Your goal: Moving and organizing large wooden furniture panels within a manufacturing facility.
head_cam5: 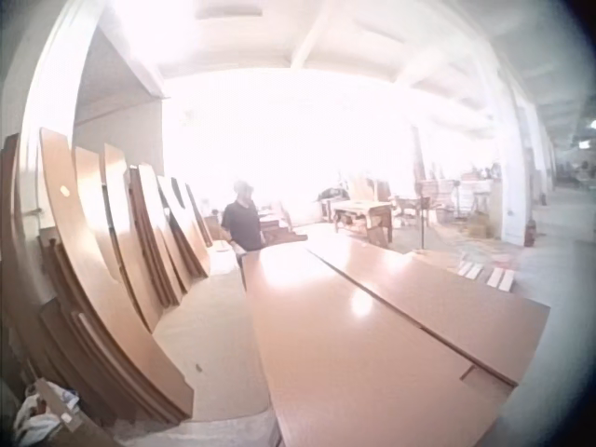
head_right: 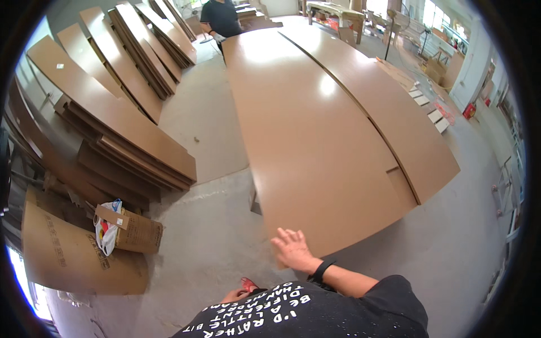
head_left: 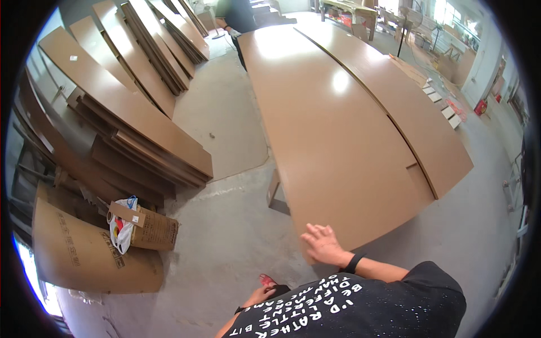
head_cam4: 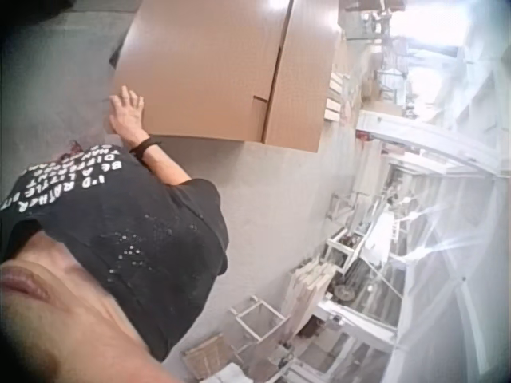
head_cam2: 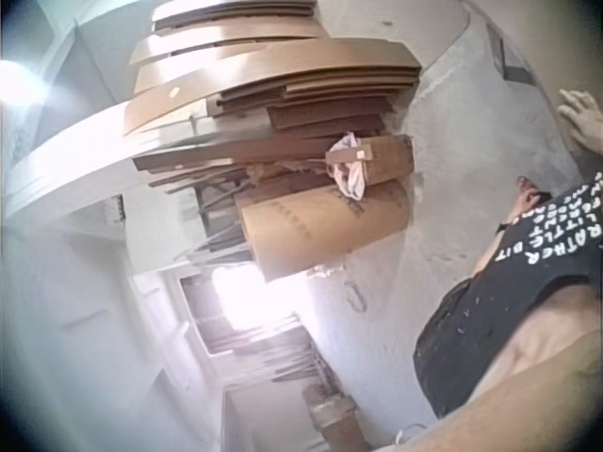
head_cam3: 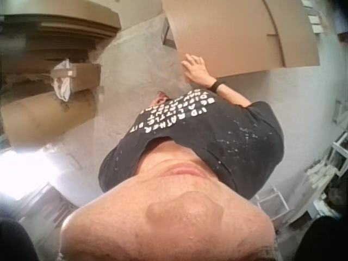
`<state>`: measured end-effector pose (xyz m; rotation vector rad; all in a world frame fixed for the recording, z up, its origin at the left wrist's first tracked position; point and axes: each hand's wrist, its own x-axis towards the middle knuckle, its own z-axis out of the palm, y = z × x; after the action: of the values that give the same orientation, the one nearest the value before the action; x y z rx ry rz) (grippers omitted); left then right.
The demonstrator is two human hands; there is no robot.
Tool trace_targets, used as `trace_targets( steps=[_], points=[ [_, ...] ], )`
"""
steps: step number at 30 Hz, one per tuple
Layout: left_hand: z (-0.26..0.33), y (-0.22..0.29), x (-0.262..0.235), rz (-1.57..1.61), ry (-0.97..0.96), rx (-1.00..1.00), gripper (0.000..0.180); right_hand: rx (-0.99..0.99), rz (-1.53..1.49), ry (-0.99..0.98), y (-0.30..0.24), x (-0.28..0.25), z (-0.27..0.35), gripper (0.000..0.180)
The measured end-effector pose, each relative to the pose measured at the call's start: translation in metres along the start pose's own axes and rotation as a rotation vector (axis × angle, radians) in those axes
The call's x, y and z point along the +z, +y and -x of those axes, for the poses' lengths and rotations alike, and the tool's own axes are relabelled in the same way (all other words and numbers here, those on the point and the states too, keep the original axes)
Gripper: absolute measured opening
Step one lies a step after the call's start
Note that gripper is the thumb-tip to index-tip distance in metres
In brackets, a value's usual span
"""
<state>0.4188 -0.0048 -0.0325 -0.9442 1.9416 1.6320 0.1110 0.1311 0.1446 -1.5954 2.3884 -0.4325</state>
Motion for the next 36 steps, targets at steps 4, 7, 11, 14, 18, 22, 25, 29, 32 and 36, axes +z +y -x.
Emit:
trace_targets(
  steps=[4, 7, 11, 14, 18, 22, 25, 29, 32, 36],
  points=[
    [0.052, -0.093, -0.109, 0.215, 0.406, -0.169, 0.038, -0.312, -0.170, -0.453, -0.087, 0.057, -0.064, 0.042],
    [0.101, -0.118, -0.194, 0.471, 0.703, -0.311, 0.030, -0.423, -0.381, -0.828, -0.155, 0.060, -0.102, 0.043],
    [0.123, -0.152, -0.265, 0.600, 0.904, -0.298, 0.031, -0.481, -0.278, -0.732, -0.184, 0.053, -0.145, 0.042],
    [0.111, -0.123, -0.297, 0.679, 0.913, -0.224, 0.031, -0.425, -0.112, -0.724, -0.182, 0.051, -0.184, 0.042],
    [0.054, -0.082, -0.317, 0.588, 0.659, -0.215, 0.031, -0.416, -0.055, -0.488, -0.165, 0.080, -0.232, 0.038],
    [0.014, -0.030, -0.320, 0.471, 0.467, -0.149, 0.032, -0.297, -0.311, -0.554, -0.152, 0.099, -0.285, 0.037],
    [-0.015, 0.006, -0.349, 0.095, 0.194, 0.017, 0.027, -0.044, -0.508, -0.597, -0.106, 0.146, -0.327, 0.039],
    [-0.032, 0.003, -0.404, 0.045, 0.189, 0.032, 0.027, 0.171, -0.381, -0.526, -0.075, 0.143, -0.367, 0.037],
    [-0.037, -0.002, -0.454, 0.248, 0.273, -0.099, 0.028, 0.217, -0.367, -0.507, -0.061, 0.141, -0.395, 0.035],
    [-0.085, -0.006, -0.517, 0.103, 0.250, -0.219, 0.029, 0.489, -0.327, -0.456, -0.029, 0.137, -0.388, 0.032]
  ],
)
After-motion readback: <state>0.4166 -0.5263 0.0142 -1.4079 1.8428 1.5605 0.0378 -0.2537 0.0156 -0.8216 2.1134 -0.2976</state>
